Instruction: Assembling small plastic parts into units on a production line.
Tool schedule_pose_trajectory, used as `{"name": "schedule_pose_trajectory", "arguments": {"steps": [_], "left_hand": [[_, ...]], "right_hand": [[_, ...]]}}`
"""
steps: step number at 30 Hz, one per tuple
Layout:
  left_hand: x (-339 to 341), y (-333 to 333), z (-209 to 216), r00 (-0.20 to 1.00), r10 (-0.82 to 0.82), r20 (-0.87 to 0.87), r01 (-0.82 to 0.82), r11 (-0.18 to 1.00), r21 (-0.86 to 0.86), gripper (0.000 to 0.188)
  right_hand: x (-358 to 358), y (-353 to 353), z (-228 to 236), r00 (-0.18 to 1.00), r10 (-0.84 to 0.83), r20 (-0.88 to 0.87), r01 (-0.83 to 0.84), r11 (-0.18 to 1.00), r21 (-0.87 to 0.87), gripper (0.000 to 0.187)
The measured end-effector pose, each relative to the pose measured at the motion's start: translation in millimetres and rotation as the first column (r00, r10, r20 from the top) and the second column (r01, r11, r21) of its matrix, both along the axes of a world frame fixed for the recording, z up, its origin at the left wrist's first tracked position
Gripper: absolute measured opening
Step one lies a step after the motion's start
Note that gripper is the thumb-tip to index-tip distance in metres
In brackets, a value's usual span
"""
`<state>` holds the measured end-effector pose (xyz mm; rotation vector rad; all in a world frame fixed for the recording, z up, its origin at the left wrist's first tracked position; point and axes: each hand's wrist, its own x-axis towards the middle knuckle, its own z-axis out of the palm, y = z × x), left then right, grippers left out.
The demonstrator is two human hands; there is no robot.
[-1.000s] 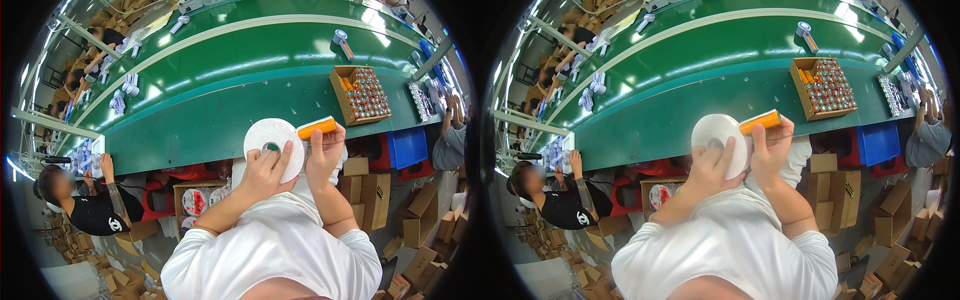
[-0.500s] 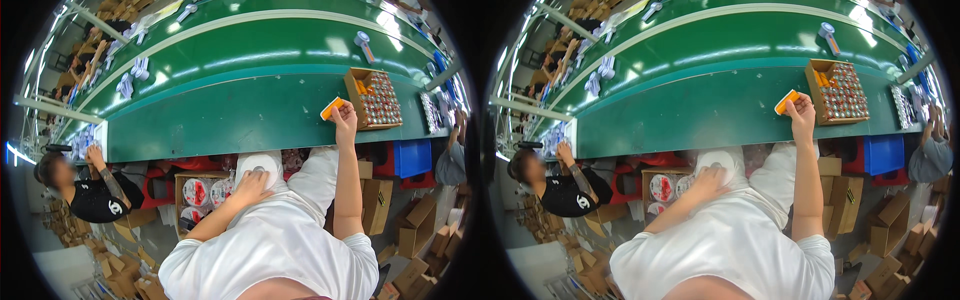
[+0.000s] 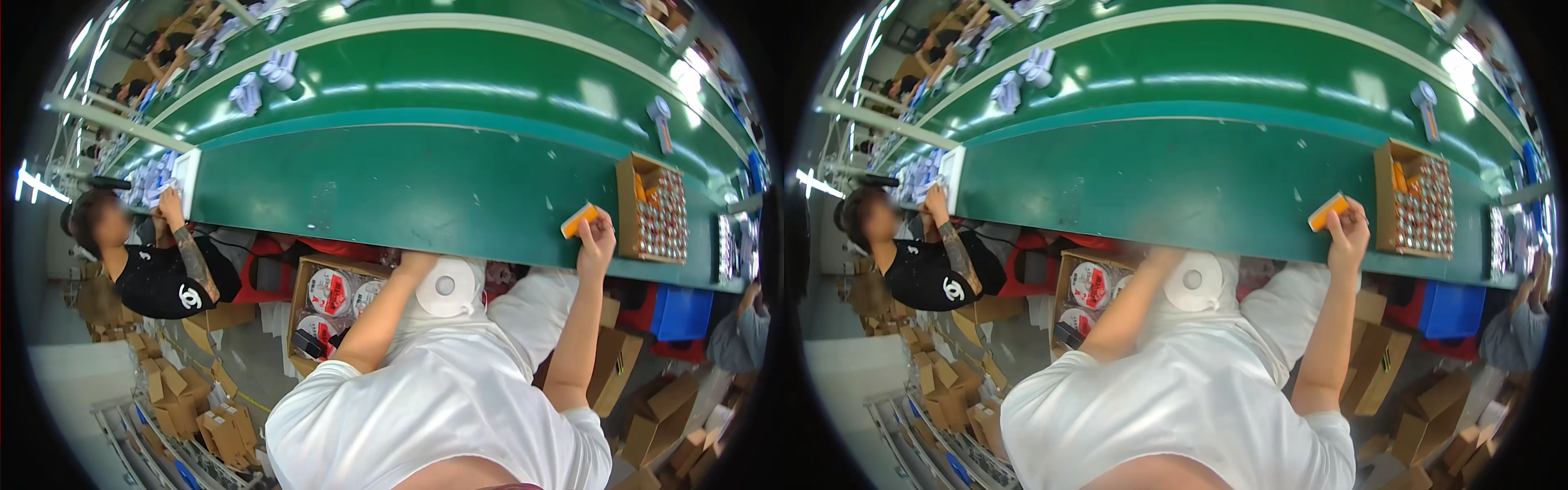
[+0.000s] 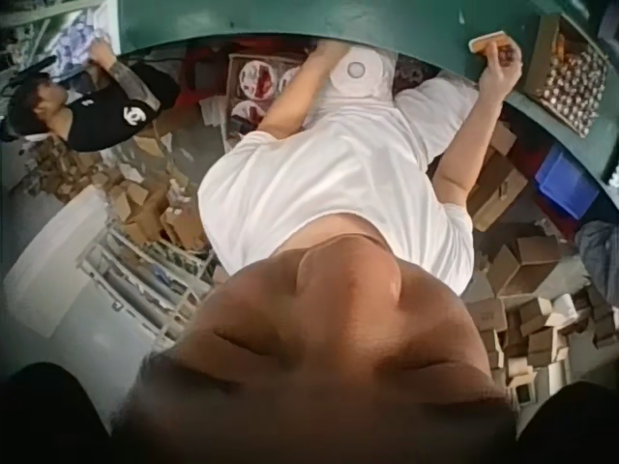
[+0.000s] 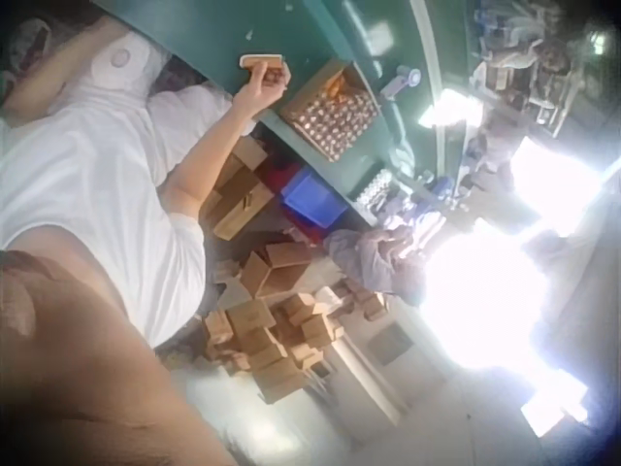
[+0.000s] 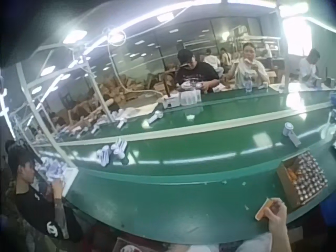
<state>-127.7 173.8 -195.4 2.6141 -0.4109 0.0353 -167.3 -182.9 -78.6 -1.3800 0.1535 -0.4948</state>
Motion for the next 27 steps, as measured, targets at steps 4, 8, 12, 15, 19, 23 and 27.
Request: {"name": "schedule_pose_trajectory", "arguments": {"steps": [4, 8, 12, 15, 19, 23, 27], "left_hand": [[0.5, 15.3, -14.5, 0.951, -0.225, -0.213, 0.22, 0.974, -0.044, 0.037], [-14.2, 25.2, 52.8, 0.805, -0.15, -0.575, 0.167, 0.986, -0.023, 0.033], [-41.0, 48.4, 96.7, 0.828, -0.184, -0.53, 0.27, 0.959, 0.09, 0.037], [2.4, 77.1, 203.3, 0.32, -0.657, -0.682, 0.572, 0.708, -0.414, 0.043], [136.2, 104.5, 269.6, 0.767, -0.493, -0.411, 0.336, 0.854, -0.397, 0.03], [320.0, 178.5, 202.7, 0.792, 0.391, 0.469, -0.325, 0.92, -0.218, 0.046], [405.1, 202.4, 180.3, 0.621, 0.681, 0.389, -0.757, 0.649, 0.072, 0.074]], "right_hand": [[-7.4, -9.1, -12.0, 1.0, -0.007, -0.019, 0.007, 1.0, -0.024, 0.036], [-6.2, -10.1, -12.2, 1.0, 0.016, -0.01, -0.016, 1.0, -0.021, 0.036], [-5.7, -14.0, -13.9, 0.999, -0.009, -0.036, 0.008, 1.0, -0.007, 0.037], [-4.1, -12.2, -11.3, 0.998, -0.028, -0.047, 0.027, 1.0, -0.006, 0.035], [-0.6, -11.3, -1.9, 0.992, -0.056, -0.117, 0.052, 0.998, -0.034, 0.035], [10.4, -3.0, 6.8, 0.991, -0.025, -0.128, 0.017, 0.998, -0.062, 0.037], [9.0, -3.1, 8.8, 0.987, -0.083, -0.138, 0.078, 0.996, -0.042, 0.039]]}}
